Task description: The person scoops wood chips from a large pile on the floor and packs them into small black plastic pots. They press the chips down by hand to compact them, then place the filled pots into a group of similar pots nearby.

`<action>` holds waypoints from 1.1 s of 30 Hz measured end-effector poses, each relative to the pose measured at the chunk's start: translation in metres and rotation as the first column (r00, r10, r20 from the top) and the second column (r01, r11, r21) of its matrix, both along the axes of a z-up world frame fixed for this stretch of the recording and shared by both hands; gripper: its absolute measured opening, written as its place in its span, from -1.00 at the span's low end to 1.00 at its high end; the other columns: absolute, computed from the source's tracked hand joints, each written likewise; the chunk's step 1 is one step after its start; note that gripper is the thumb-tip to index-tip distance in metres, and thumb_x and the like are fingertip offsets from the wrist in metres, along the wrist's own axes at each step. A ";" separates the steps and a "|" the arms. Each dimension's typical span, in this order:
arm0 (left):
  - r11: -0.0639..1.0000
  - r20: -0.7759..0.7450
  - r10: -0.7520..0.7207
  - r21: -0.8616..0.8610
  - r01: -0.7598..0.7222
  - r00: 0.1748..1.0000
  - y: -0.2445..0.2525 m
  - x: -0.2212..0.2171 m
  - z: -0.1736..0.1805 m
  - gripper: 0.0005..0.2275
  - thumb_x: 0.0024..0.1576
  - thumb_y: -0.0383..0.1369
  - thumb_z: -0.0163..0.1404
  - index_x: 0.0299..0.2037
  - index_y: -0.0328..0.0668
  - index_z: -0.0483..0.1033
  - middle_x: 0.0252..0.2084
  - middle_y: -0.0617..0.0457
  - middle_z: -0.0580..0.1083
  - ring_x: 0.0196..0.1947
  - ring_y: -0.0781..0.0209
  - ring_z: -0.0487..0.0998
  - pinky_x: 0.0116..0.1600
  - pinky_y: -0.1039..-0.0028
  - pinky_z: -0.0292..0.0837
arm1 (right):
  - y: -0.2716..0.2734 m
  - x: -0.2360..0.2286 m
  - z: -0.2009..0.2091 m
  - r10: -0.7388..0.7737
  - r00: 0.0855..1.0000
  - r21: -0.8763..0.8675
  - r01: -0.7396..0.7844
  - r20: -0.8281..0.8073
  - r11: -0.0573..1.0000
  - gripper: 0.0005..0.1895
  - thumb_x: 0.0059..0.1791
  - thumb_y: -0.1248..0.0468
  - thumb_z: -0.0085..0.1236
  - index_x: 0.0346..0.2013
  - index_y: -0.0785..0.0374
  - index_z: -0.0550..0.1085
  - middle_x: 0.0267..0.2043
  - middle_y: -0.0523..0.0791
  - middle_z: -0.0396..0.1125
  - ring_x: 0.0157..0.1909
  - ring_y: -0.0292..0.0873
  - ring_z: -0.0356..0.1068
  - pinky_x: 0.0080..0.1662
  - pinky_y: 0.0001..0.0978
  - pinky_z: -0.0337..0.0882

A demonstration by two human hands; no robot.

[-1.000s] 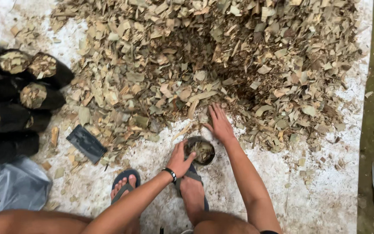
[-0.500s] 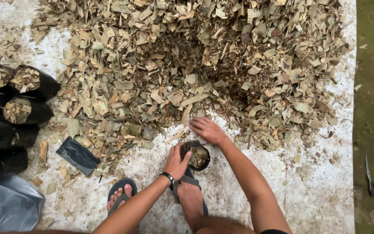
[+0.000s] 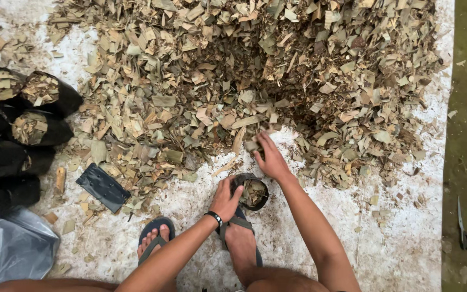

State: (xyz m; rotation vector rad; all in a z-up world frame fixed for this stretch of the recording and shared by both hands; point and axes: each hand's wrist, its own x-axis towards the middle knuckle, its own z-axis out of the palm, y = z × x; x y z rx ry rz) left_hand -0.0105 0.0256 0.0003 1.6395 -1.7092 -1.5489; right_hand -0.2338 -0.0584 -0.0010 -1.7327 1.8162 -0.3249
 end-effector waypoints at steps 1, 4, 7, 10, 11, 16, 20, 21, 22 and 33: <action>1.000 -0.013 0.008 -0.012 -0.008 1.000 0.000 0.000 -0.001 -0.45 0.27 -0.02 -0.14 0.35 -0.20 0.17 0.27 -0.25 0.25 0.29 -0.22 0.33 0.37 0.17 0.22 | 0.002 0.001 0.000 -0.024 0.999 -0.033 0.024 0.024 0.999 -0.37 0.11 0.09 -0.06 0.48 0.08 0.14 0.62 -0.08 -0.09 0.57 0.04 0.00 0.47 -0.02 0.04; 0.999 -0.030 0.026 -0.028 -0.026 0.999 0.003 0.003 -0.006 -0.47 0.27 -0.03 -0.13 0.35 -0.19 0.19 0.25 -0.26 0.27 0.28 -0.22 0.34 0.36 0.17 0.23 | 0.011 -0.008 -0.006 -0.146 0.985 -0.071 0.152 0.087 0.986 -0.45 0.16 0.11 -0.12 0.48 0.01 0.21 0.65 -0.15 -0.01 0.62 -0.02 0.03 0.51 -0.04 0.04; 0.999 -0.041 0.036 -0.009 -0.037 0.999 0.004 0.005 -0.008 -0.48 0.27 -0.04 -0.13 0.34 -0.17 0.20 0.23 -0.25 0.29 0.27 -0.19 0.36 0.35 0.17 0.25 | 0.027 -0.025 -0.016 -0.231 0.973 -0.115 0.232 0.018 0.966 -0.26 0.09 -0.05 -0.14 0.53 0.10 0.05 0.64 -0.02 -0.16 0.61 0.06 -0.16 0.51 0.04 -0.09; 0.999 -0.042 0.033 -0.036 -0.035 0.999 0.004 0.006 -0.009 -0.49 0.27 -0.05 -0.14 0.34 -0.17 0.21 0.21 -0.25 0.30 0.26 -0.20 0.36 0.36 0.17 0.24 | 0.055 -0.036 -0.031 -0.079 0.957 -0.216 0.018 -0.278 0.976 0.01 0.03 -0.30 -0.22 0.53 0.32 -0.16 0.62 0.12 -0.39 0.61 0.14 -0.44 0.46 0.12 -0.33; 0.998 -0.039 0.032 -0.053 -0.034 0.999 0.005 0.006 -0.009 -0.49 0.28 -0.06 -0.14 0.34 -0.18 0.21 0.21 -0.25 0.31 0.26 -0.21 0.35 0.36 0.16 0.23 | 0.064 -0.036 -0.038 -0.039 0.929 -0.151 -0.018 -0.369 0.988 0.06 0.04 -0.37 -0.32 0.53 0.36 -0.20 0.62 0.11 -0.42 0.62 0.11 -0.49 0.47 0.12 -0.40; 0.997 -0.054 0.026 -0.076 -0.030 0.998 0.006 0.005 -0.004 -0.49 0.29 -0.07 -0.13 0.34 -0.24 0.18 0.26 -0.28 0.27 0.30 -0.25 0.31 0.37 0.16 0.19 | 0.043 -0.026 -0.061 0.023 0.878 -0.059 -0.058 -0.479 0.997 0.12 0.02 -0.46 -0.53 0.52 0.38 -0.29 0.63 0.09 -0.50 0.62 0.13 -0.56 0.46 0.11 -0.54; 0.999 -0.002 0.032 0.017 -0.032 0.999 0.006 0.001 0.004 -0.46 0.26 -0.04 -0.15 0.34 -0.22 0.17 0.27 -0.24 0.27 0.30 -0.21 0.34 0.37 0.18 0.23 | -0.002 -0.006 -0.058 0.098 0.920 -0.040 -0.122 -0.380 0.992 0.14 0.03 -0.48 -0.51 0.53 0.39 -0.31 0.63 0.12 -0.45 0.64 0.11 -0.49 0.49 0.15 -0.50; 1.000 -0.009 0.031 0.007 -0.031 0.999 0.003 0.000 0.006 -0.46 0.26 -0.05 -0.15 0.34 -0.22 0.17 0.27 -0.25 0.27 0.30 -0.22 0.34 0.37 0.18 0.22 | -0.013 -0.001 -0.054 0.120 0.936 -0.056 -0.146 -0.331 0.988 0.15 0.04 -0.49 -0.50 0.53 0.41 -0.31 0.63 0.14 -0.43 0.65 0.12 -0.45 0.51 0.16 -0.47; 1.000 -0.015 0.030 -0.003 -0.030 0.999 0.001 -0.001 0.008 -0.46 0.26 -0.05 -0.15 0.34 -0.23 0.17 0.27 -0.26 0.27 0.30 -0.22 0.33 0.38 0.17 0.22 | -0.019 0.003 -0.048 0.148 0.950 -0.030 -0.162 -0.274 0.986 0.18 -0.01 -0.52 -0.45 0.54 0.35 -0.29 0.62 0.14 -0.42 0.63 0.13 -0.43 0.51 0.12 -0.41; 0.999 -0.013 0.030 -0.026 -0.030 0.999 0.004 -0.001 0.011 -0.45 0.27 -0.04 -0.15 0.35 -0.24 0.15 0.27 -0.28 0.25 0.31 -0.26 0.30 0.38 0.14 0.19 | -0.025 0.042 -0.035 0.262 0.906 0.034 -0.266 -0.333 0.963 -0.23 0.01 -0.23 0.11 0.46 -0.20 0.12 0.59 0.04 -0.24 0.59 0.16 -0.30 0.41 0.15 -0.08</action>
